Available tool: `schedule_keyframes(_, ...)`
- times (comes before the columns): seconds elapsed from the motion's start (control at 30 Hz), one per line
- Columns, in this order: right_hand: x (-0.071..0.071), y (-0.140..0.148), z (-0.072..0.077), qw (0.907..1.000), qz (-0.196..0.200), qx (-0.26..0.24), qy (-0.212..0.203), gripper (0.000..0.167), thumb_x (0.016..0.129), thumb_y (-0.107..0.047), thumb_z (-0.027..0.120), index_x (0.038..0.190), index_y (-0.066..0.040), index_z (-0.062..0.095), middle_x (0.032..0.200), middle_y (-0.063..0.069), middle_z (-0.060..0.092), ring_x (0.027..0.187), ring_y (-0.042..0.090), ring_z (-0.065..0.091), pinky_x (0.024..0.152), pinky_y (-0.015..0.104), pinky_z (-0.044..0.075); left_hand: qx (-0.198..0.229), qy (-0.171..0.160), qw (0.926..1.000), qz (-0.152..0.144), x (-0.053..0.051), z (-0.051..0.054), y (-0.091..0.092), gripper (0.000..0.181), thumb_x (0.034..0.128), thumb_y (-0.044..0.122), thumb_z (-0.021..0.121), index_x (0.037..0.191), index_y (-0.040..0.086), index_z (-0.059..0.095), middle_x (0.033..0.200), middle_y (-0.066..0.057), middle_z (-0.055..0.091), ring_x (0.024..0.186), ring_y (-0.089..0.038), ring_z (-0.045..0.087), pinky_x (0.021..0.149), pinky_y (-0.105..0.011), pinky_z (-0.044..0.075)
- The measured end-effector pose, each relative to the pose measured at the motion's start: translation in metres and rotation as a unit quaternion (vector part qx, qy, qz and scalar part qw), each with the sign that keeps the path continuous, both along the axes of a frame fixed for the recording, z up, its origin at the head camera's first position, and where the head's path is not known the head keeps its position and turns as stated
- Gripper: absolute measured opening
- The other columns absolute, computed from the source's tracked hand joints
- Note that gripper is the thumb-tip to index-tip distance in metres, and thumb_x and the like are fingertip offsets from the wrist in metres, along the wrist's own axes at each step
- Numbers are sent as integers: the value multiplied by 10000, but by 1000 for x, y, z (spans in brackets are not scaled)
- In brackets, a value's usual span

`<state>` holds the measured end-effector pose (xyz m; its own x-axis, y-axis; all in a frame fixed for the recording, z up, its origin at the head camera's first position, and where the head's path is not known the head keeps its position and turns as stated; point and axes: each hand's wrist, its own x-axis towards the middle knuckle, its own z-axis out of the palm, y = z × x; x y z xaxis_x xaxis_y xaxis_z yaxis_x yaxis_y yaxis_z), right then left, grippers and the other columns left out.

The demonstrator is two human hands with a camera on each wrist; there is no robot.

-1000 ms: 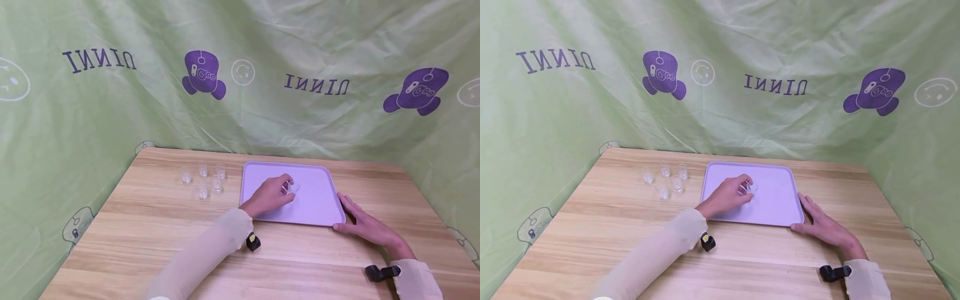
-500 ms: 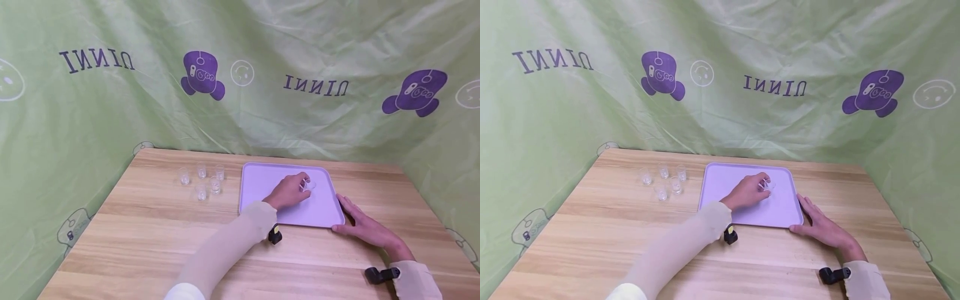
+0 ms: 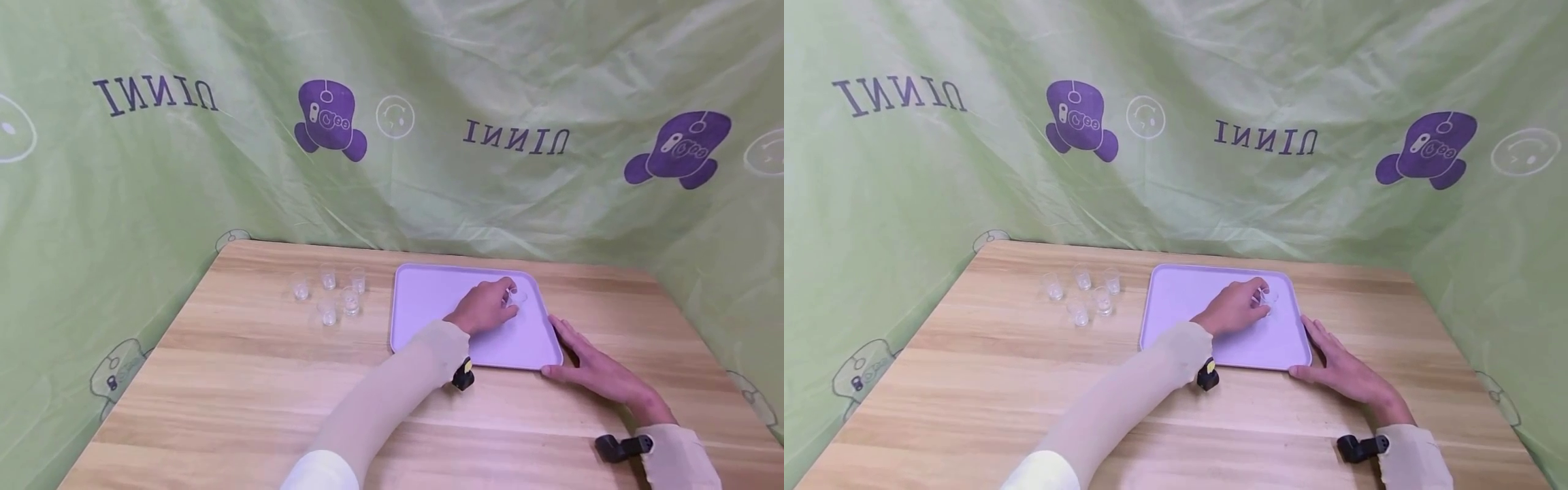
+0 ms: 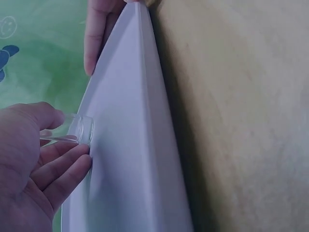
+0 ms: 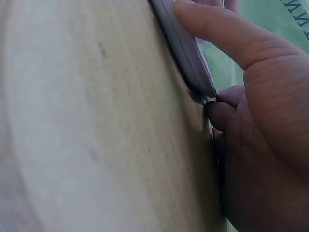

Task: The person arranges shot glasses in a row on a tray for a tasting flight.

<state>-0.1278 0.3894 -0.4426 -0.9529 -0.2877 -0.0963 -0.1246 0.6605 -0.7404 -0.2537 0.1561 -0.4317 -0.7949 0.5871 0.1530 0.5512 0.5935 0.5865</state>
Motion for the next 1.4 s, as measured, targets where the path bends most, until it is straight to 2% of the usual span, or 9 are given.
schedule_keyframes(0.2, 0, 1, 2, 10000, -2, -8, -4, 1000, 950, -283, 748, 1668, -174, 61, 1667, 297, 2, 1482, 573, -38, 1064, 816, 42, -376, 284, 9989, -64, -2, 4, 5, 335, 987, 316, 698, 1291, 195, 630, 1034, 95, 670, 848, -28, 583, 727, -163, 438)
schedule_keyframes(0.43, -1, 0, 0, 10000, 1, -10, -5, 993, 952, -301, 746, 1669, -184, 69, 1676, 274, 5, 1487, 563, -39, 1064, 816, 37, -695, 441, 9965, 131, 0, 6, 8, 344, 987, 383, 693, 1307, 268, 641, 1069, 145, 695, 890, -26, 621, 709, -201, 460)
schedule_keyframes(0.7, -1, 0, 0, 10000, 12, -44, 52, 990, 952, -290, 746, 1670, -199, 71, 1677, 272, 6, 1485, 569, -36, 1054, 824, 41, -1087, 687, 9916, 140, 1, 7, 10, 396, 1011, 422, 657, 1387, 311, 596, 949, 162, 664, 814, -38, 615, 664, -235, 480)
schedule_keyframes(0.87, 0, 0, -1, 10000, 18, -75, 58, 987, 953, -294, 746, 1669, -192, 75, 1677, 273, 5, 1486, 567, -42, 1058, 821, 34, -1064, 598, 9924, 150, 1, 6, 10, 343, 1007, 419, 667, 1319, 280, 634, 987, 158, 701, 855, -23, 637, 699, -217, 490)
schedule_keyframes(1.07, 0, -2, -1, 9999, -33, -91, -27, 992, 951, -296, 748, 1670, -204, 71, 1682, 260, 0, 1492, 553, -57, 1062, 818, 26, -932, 509, 9943, 130, 2, 8, 7, 270, 990, 408, 695, 1195, 235, 664, 962, 147, 699, 821, -14, 616, 675, -203, 468)
schedule_keyframes(1.2, -1, -2, 0, 9999, -5, -139, -4, 991, 951, -275, 749, 1670, -202, 72, 1681, 260, 0, 1490, 555, -58, 1064, 815, 20, -819, 404, 9958, 54, 2, 6, 5, 347, 949, 404, 742, 1232, 223, 652, 978, 136, 692, 826, -9, 605, 687, -184, 457)
schedule_keyframes(1.4, 0, -1, 1, 9999, -6, -118, 52, 995, 941, -256, 758, 1669, -193, 83, 1681, 260, 13, 1491, 554, -41, 1073, 808, 30, -635, 169, 9978, 46, 3, 1, 2, 467, 924, 396, 765, 1318, 192, 619, 1100, 117, 723, 962, -14, 648, 780, -153, 466)
